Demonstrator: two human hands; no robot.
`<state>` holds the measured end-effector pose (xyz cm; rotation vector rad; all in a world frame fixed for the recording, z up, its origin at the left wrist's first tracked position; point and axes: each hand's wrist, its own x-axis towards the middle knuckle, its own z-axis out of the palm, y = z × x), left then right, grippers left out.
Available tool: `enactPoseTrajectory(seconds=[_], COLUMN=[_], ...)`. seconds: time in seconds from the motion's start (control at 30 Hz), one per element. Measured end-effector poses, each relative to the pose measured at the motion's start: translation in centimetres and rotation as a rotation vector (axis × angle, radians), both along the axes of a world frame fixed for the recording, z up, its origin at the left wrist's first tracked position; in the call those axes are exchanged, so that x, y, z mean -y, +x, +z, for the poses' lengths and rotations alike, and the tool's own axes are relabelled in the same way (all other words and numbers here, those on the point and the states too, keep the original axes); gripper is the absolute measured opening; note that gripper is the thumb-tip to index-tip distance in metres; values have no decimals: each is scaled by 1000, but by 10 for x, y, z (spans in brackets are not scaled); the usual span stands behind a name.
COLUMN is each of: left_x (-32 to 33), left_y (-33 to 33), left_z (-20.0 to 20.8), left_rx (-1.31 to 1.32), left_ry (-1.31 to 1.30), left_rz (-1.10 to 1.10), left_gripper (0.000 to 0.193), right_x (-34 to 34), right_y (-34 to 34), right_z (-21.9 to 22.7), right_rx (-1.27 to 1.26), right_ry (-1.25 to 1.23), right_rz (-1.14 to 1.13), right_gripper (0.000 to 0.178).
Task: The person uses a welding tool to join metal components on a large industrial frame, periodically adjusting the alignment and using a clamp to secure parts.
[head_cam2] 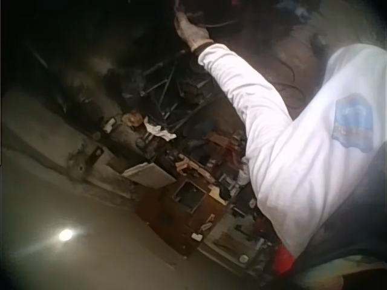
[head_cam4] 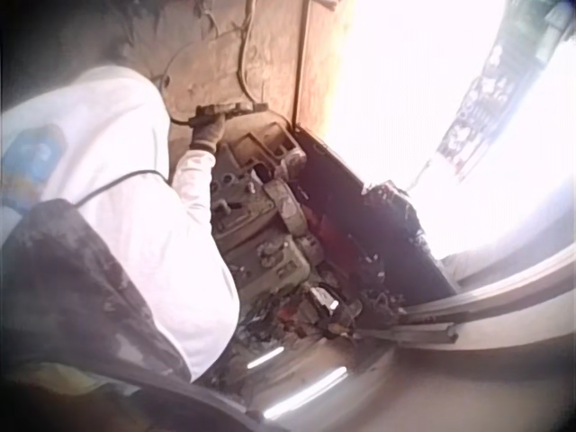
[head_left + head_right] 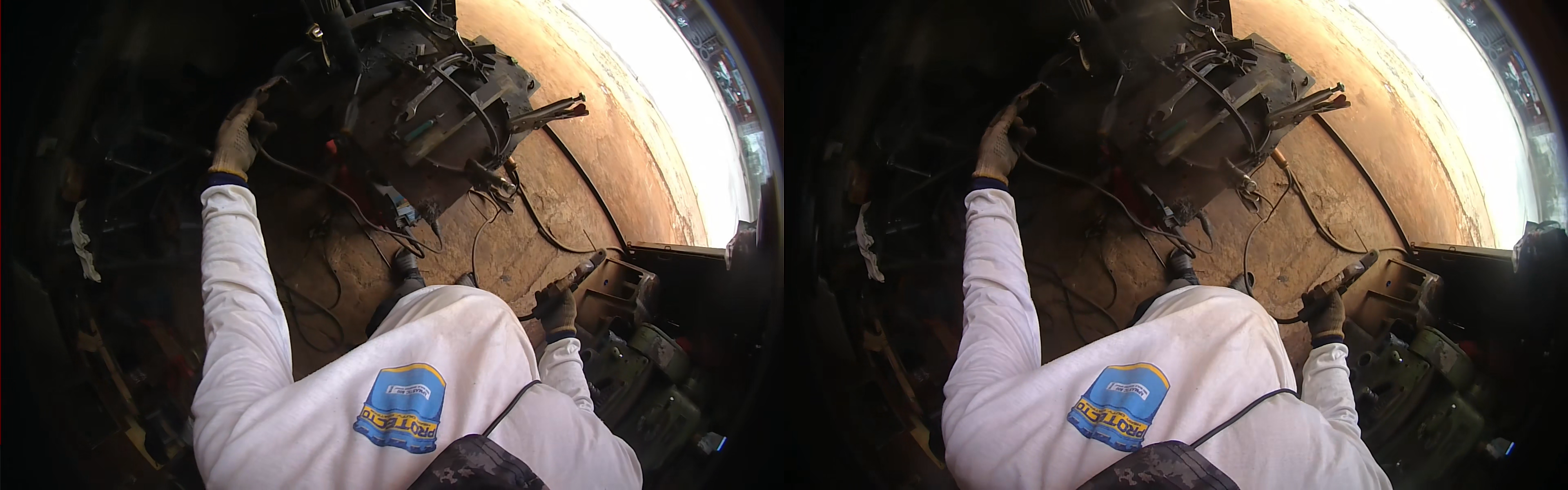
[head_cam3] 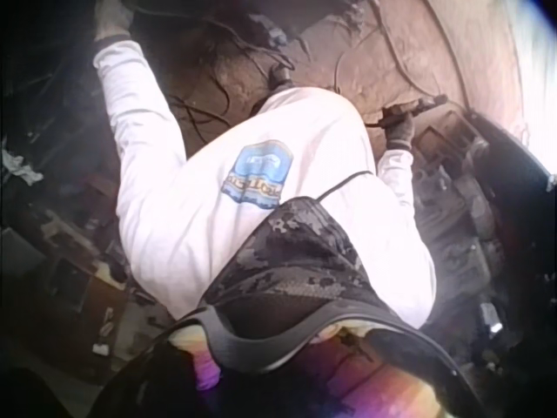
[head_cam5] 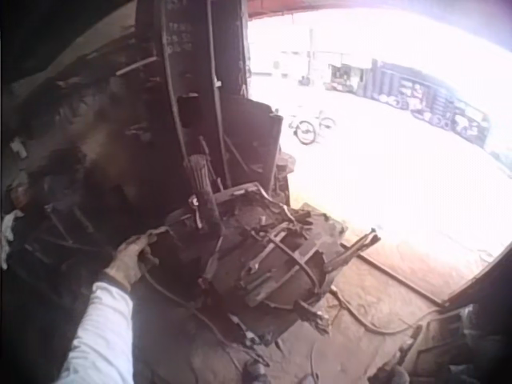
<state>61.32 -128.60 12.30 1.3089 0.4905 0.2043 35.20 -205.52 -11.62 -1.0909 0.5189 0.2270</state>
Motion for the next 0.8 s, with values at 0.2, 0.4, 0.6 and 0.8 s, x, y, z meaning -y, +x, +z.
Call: enactPoseTrajectory(seconds=[0.2,0.4,0.6,0.8], left_x=[-10,-8,-13,-12], left_y=[3,-23,-51,-46], left_z=[-28,-38,-35,-37], left_rx=[-16,-112,-272,-387], left_ry=[16,114,339,389], left_rz=[24,-62,-113,-85], left_gripper=[28,32,28,31], right_x=[-41,-54,-63,-79], right_y=[19,26,32,44], right_z=[53,74,78,84], right_rx=[-116,-167,-116,-273], right_ry=[122,139,188,72], right_rz=[-179,-207,-170,-313], right_gripper=[10,10,12,14])
